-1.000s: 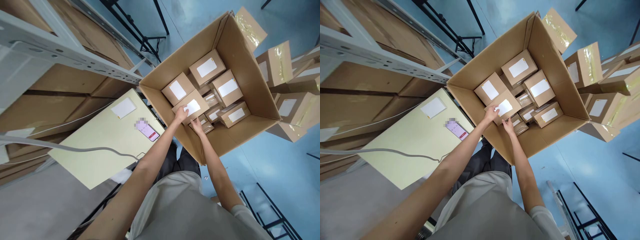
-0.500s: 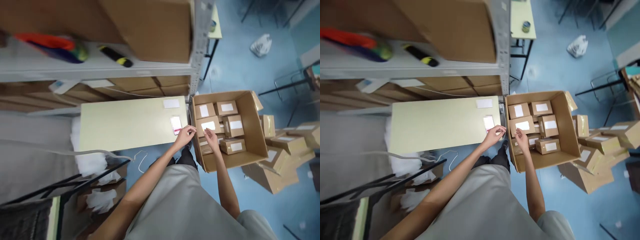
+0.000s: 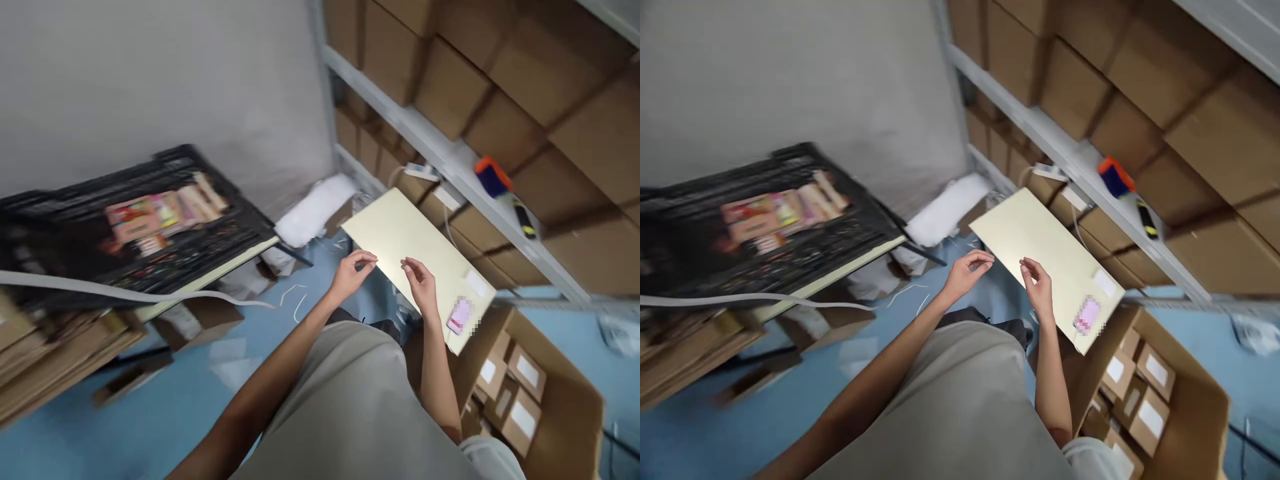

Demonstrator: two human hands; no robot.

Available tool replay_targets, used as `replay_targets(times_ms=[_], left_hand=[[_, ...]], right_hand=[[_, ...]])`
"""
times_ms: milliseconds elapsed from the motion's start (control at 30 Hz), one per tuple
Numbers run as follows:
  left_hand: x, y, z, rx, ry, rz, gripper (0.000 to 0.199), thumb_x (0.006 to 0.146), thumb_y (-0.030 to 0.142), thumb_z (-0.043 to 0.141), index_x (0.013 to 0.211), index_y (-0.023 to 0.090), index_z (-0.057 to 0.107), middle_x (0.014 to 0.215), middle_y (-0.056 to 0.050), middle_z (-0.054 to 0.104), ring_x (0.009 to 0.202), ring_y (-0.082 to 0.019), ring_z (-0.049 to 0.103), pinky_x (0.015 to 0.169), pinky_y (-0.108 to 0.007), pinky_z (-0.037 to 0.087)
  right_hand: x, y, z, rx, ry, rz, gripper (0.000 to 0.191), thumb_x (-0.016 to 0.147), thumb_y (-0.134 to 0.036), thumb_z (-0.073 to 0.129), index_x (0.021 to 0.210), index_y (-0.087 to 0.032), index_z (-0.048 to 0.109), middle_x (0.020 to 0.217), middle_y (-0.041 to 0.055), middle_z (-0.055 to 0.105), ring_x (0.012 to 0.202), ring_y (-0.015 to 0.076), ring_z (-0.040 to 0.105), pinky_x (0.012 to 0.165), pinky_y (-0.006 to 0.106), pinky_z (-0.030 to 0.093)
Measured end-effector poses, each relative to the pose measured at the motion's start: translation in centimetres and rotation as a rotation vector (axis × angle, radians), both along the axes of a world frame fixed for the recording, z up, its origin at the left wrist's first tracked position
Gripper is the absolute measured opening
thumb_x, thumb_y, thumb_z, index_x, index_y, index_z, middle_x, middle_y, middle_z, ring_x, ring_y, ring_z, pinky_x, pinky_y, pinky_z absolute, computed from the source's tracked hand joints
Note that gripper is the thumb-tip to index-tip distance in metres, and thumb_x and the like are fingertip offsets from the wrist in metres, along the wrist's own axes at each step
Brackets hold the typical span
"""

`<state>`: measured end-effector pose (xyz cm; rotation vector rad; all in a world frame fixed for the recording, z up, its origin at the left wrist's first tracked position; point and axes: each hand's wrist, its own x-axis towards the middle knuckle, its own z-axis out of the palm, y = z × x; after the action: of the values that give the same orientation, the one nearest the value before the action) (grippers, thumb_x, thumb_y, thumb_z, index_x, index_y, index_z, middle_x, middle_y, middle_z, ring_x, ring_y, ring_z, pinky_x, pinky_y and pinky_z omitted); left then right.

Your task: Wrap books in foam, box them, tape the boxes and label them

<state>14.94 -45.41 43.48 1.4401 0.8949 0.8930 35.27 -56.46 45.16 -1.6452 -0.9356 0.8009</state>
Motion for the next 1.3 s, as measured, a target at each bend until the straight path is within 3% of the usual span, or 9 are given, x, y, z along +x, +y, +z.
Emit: replay_targets(times_ms=[133, 267, 467, 667, 833, 967, 1100, 1300], left_hand=[[-10.5, 3.3, 1.0, 0.03, -0.016, 0.315, 0.022, 0.096, 0.043, 0.069, 0.088, 0.027, 0.083, 0.111, -0.008, 0.084, 0.111, -0.026, 0.079, 0.108, -0.046, 0.065], [-18.5, 4.7, 0.6, -0.021, -0.061, 0.648, 0.019, 0.096, 0.041, 0.068, 0.093, 0.026, 0.081, 0.106, -0.007, 0.085, 0.106, -0.025, 0.08, 0.106, -0.044, 0.065], [-26.1, 6.4, -0.4, -0.128, -0.058, 0.942, 0.022, 0.095, 0.045, 0.073, 0.102, 0.025, 0.079, 0.109, -0.007, 0.085, 0.108, -0.024, 0.08, 0.105, -0.041, 0.066], [-31.9, 10.7, -1.3, -0.139, -0.003, 1.128, 0.02, 0.094, 0.043, 0.07, 0.099, 0.026, 0.08, 0.106, -0.006, 0.085, 0.107, -0.025, 0.081, 0.107, -0.042, 0.065], [-35.3, 16.0, -2.5, -0.213, 0.056, 1.143, 0.023, 0.093, 0.045, 0.074, 0.103, 0.025, 0.079, 0.112, -0.008, 0.085, 0.11, -0.026, 0.081, 0.107, -0.041, 0.065], [-36.6, 20.1, -3.3, -0.251, 0.061, 1.103, 0.027, 0.092, 0.046, 0.076, 0.106, 0.023, 0.08, 0.113, -0.009, 0.085, 0.11, -0.026, 0.081, 0.105, -0.04, 0.066], [-37.6, 22.9, -3.7, -0.275, 0.048, 1.023, 0.029, 0.093, 0.05, 0.076, 0.103, 0.023, 0.081, 0.11, -0.008, 0.086, 0.107, -0.026, 0.082, 0.104, -0.041, 0.067], [-40.8, 24.7, -4.0, -0.281, 0.011, 0.887, 0.03, 0.09, 0.052, 0.078, 0.096, 0.023, 0.081, 0.106, -0.008, 0.087, 0.102, -0.027, 0.082, 0.099, -0.041, 0.068]], right_hand=[[-8.3, 8.9, 0.3, -0.031, 0.003, 0.299, 0.05, 0.099, -0.066, 0.072, 0.126, -0.023, 0.08, 0.133, 0.0155, 0.085, 0.126, 0.0324, 0.082, 0.117, 0.053, 0.063], [-15.7, 15.5, 0.8, -0.052, 0.018, 0.552, 0.051, 0.099, -0.065, 0.072, 0.126, -0.024, 0.08, 0.133, 0.0142, 0.085, 0.126, 0.0324, 0.082, 0.117, 0.052, 0.064], [-24.5, 23.2, 1.0, -0.082, -0.022, 0.833, 0.051, 0.1, -0.066, 0.071, 0.127, -0.024, 0.081, 0.133, 0.0128, 0.086, 0.126, 0.0313, 0.082, 0.116, 0.049, 0.064], [-31.6, 31.2, 0.6, -0.086, -0.075, 1.014, 0.042, 0.104, -0.056, 0.067, 0.128, -0.025, 0.08, 0.131, 0.0111, 0.086, 0.123, 0.0294, 0.083, 0.112, 0.045, 0.065], [-35.9, 37.1, 0.2, -0.191, -0.431, 1.093, 0.036, 0.11, -0.042, 0.061, 0.138, -0.026, 0.076, 0.132, 0.0091, 0.086, 0.11, 0.0282, 0.084, 0.104, 0.041, 0.065], [-38.8, 40.7, -0.1, -0.33, -0.784, 1.11, 0.033, 0.114, -0.039, 0.058, 0.133, -0.023, 0.079, 0.116, 0.0153, 0.088, 0.112, 0.0353, 0.084, 0.106, 0.045, 0.061], [-42.3, 42.5, -0.4, -0.426, -0.997, 1.132, 0.037, 0.113, -0.043, 0.06, 0.122, -0.016, 0.084, 0.111, 0.0247, 0.086, 0.112, 0.041, 0.083, 0.103, 0.05, 0.062], [-47.0, 43.1, -0.6, -0.553, -1.099, 1.088, 0.036, 0.113, -0.034, 0.06, 0.118, -0.011, 0.087, 0.117, 0.0285, 0.085, 0.116, 0.0386, 0.084, 0.103, 0.046, 0.064]])
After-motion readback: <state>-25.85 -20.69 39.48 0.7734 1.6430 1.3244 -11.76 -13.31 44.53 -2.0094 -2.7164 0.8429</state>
